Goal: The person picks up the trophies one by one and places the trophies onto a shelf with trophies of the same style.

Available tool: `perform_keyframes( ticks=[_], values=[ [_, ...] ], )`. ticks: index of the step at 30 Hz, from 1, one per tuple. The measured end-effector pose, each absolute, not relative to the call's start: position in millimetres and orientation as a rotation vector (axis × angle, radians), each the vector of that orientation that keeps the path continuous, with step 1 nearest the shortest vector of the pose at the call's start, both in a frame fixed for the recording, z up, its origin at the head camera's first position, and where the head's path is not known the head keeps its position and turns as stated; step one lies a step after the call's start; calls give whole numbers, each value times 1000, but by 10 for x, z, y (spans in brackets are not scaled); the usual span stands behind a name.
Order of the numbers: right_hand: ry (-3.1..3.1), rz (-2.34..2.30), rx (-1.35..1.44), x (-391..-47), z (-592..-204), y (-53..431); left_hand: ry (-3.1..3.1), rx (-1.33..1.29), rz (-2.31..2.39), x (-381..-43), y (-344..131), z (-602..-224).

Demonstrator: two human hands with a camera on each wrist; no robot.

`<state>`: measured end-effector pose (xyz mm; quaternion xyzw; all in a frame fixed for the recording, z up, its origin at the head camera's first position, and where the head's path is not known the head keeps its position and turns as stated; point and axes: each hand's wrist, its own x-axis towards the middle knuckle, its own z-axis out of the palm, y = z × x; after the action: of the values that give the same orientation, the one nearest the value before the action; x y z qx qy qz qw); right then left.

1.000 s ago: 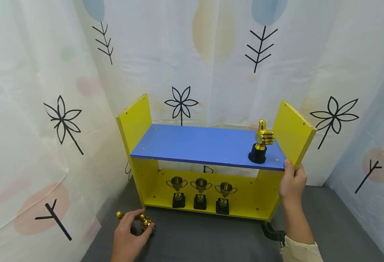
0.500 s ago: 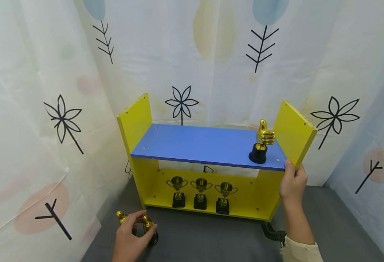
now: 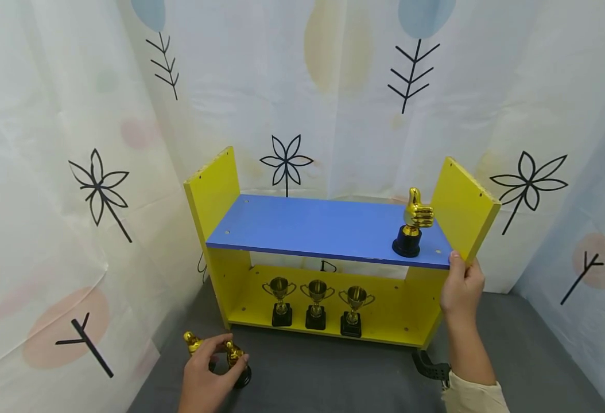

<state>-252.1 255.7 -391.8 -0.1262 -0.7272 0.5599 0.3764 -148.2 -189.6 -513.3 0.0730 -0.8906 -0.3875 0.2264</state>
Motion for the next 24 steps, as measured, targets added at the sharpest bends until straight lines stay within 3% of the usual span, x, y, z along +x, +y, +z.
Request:
perform_keyframes(
  ticks=[24],
  values=[
    [-1874, 1443, -327, -2518, -3919, 2559, -2515, 238, -1135, -1466, -1914, -5149]
  ],
)
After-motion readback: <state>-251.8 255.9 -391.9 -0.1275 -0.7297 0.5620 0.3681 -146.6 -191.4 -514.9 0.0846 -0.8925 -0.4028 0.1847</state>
